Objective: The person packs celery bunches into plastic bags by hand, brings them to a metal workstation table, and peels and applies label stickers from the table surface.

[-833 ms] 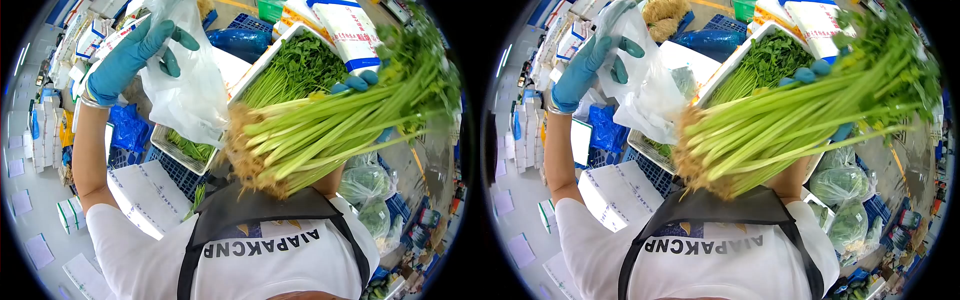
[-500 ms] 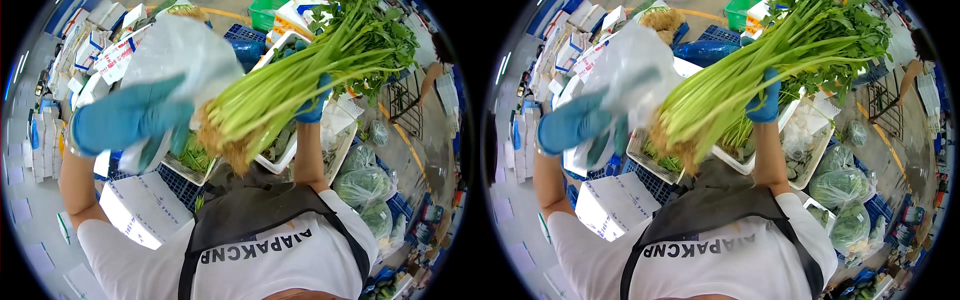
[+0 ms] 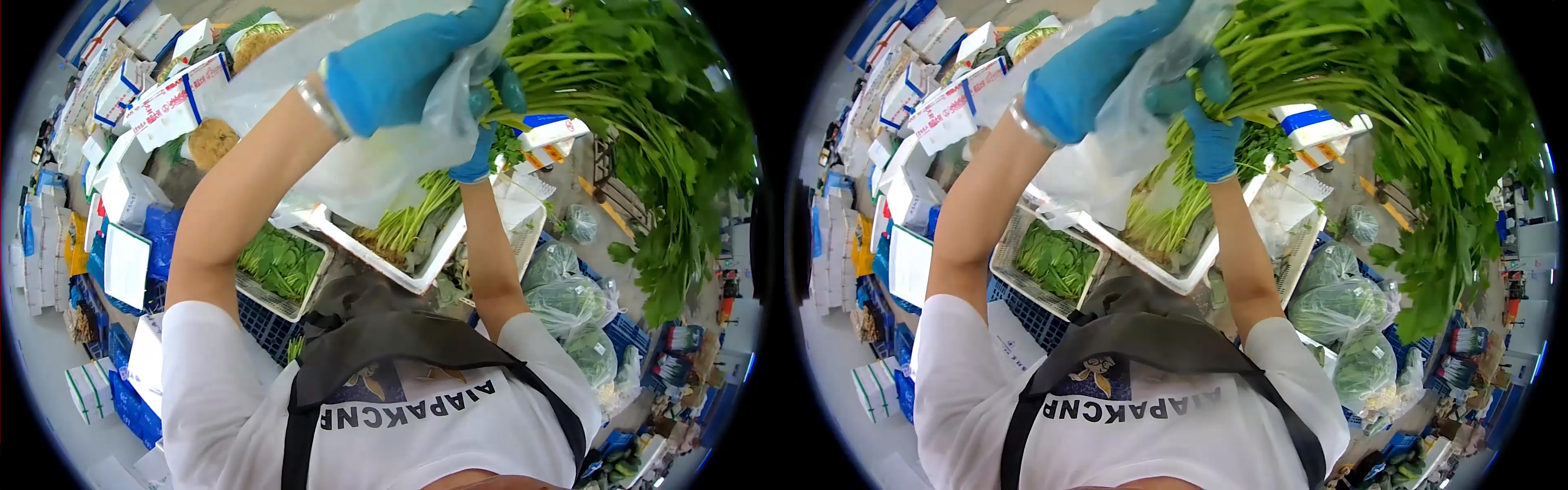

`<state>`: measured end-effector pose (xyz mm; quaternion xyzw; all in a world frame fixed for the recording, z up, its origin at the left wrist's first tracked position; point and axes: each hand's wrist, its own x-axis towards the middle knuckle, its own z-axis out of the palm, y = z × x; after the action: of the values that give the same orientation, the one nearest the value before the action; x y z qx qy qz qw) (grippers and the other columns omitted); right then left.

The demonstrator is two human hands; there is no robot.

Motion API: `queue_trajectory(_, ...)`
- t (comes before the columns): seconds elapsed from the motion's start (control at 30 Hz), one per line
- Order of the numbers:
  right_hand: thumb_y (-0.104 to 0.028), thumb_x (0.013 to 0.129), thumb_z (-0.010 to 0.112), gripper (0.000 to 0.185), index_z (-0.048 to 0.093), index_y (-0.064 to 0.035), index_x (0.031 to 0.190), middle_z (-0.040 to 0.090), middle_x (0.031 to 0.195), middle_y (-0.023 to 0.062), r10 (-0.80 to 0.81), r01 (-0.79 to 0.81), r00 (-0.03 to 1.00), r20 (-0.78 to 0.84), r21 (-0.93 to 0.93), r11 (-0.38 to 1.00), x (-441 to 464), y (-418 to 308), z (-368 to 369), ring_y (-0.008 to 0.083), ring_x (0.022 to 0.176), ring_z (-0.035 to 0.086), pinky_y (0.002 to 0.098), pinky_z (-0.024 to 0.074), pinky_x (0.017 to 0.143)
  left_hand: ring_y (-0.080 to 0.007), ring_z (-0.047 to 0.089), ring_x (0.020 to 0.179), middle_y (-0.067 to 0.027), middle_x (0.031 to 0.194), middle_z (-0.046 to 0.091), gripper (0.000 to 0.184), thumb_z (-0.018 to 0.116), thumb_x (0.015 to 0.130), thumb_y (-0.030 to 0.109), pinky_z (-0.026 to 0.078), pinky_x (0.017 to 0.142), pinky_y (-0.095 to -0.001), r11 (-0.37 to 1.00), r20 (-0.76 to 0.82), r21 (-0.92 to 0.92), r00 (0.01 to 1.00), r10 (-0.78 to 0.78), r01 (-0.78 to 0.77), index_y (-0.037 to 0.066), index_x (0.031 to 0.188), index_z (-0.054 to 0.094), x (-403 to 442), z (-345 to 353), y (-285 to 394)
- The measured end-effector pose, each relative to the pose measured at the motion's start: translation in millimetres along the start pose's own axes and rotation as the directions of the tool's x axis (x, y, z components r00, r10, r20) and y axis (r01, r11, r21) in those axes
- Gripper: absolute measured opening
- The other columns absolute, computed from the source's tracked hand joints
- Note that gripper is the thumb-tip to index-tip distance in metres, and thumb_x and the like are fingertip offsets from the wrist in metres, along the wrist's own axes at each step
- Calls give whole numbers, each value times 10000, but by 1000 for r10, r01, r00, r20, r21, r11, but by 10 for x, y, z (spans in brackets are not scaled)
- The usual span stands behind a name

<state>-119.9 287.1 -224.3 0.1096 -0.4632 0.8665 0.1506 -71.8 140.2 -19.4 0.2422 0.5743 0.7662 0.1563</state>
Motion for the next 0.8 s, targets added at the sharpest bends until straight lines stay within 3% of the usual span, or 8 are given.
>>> queue_trajectory(0.07,-19,782,725,521,490,-20,1247,558,1213,79,-36,37,999,-27,13,999,-13,-175,107,180,1053,566,335,511,864,-96,539,711,-56,865,588,455,502,938,479,476,628,-209,957,374,-141,909,-187,255,60,1109,550,227,-373,57)
queue_trajectory(0.13,-35,781,731,457,540,-26,1196,584,1163,64,-56,55,997,-53,-24,998,39,-362,78,183,1014,588,320,517,832,-37,458,536,-5,743,583,584,340,969,552,399,488,-182,868,102,489,982,-161,91,25,1109,549,-79,-367,55)
queue_trajectory(0.4,-124,831,696,377,572,-81,1185,619,1124,54,-147,150,989,-28,203,968,307,-889,40,199,995,618,372,541,857,-90,387,385,-95,744,593,698,218,945,644,356,361,-221,849,55,330,889,-454,413,69,1272,444,-1181,-614,-588)
queue_trajectory(0.53,-150,834,702,419,554,-70,1218,610,1142,47,-130,137,991,-43,211,968,363,-707,54,193,1010,608,369,521,873,-64,413,436,-64,770,576,717,333,907,669,343,363,-195,976,-53,-170,987,-150,139,78,1292,459,-1146,-649,-720)
queue_trajectory(0.63,-98,832,698,415,550,-43,1216,600,1153,48,-113,112,994,1,86,990,231,-510,116,177,1032,589,334,505,877,-66,573,774,-51,1027,613,561,473,932,538,472,628,-179,925,-263,-373,964,-33,-70,65,1229,529,-788,-622,-177)
queue_trajectory(0.7,-34,822,687,447,521,-36,1237,587,1171,67,-88,113,987,133,-191,975,115,-400,58,188,1046,580,333,489,903,-122,552,767,-58,960,574,416,499,956,429,471,658,-212,859,80,-502,983,166,-104,60,1144,543,-391,-835,175)
queue_trajectory(0.73,-12,808,689,495,492,-36,1262,580,1185,77,-26,89,983,181,-347,934,62,-374,24,200,1050,576,335,482,914,-115,506,632,-60,773,554,378,489,966,419,447,554,-202,864,-249,-375,934,255,-336,59,1047,567,-217,-676,401)
queue_trajectory(0.8,-16,825,658,498,471,-28,1287,569,1225,91,259,-330,916,306,207,921,35,-112,-166,219,1093,560,339,460,943,-132,527,614,-68,781,577,369,492,964,414,452,547,-223,651,65,-759,994,85,-6,79,1100,562,-2,-987,596)
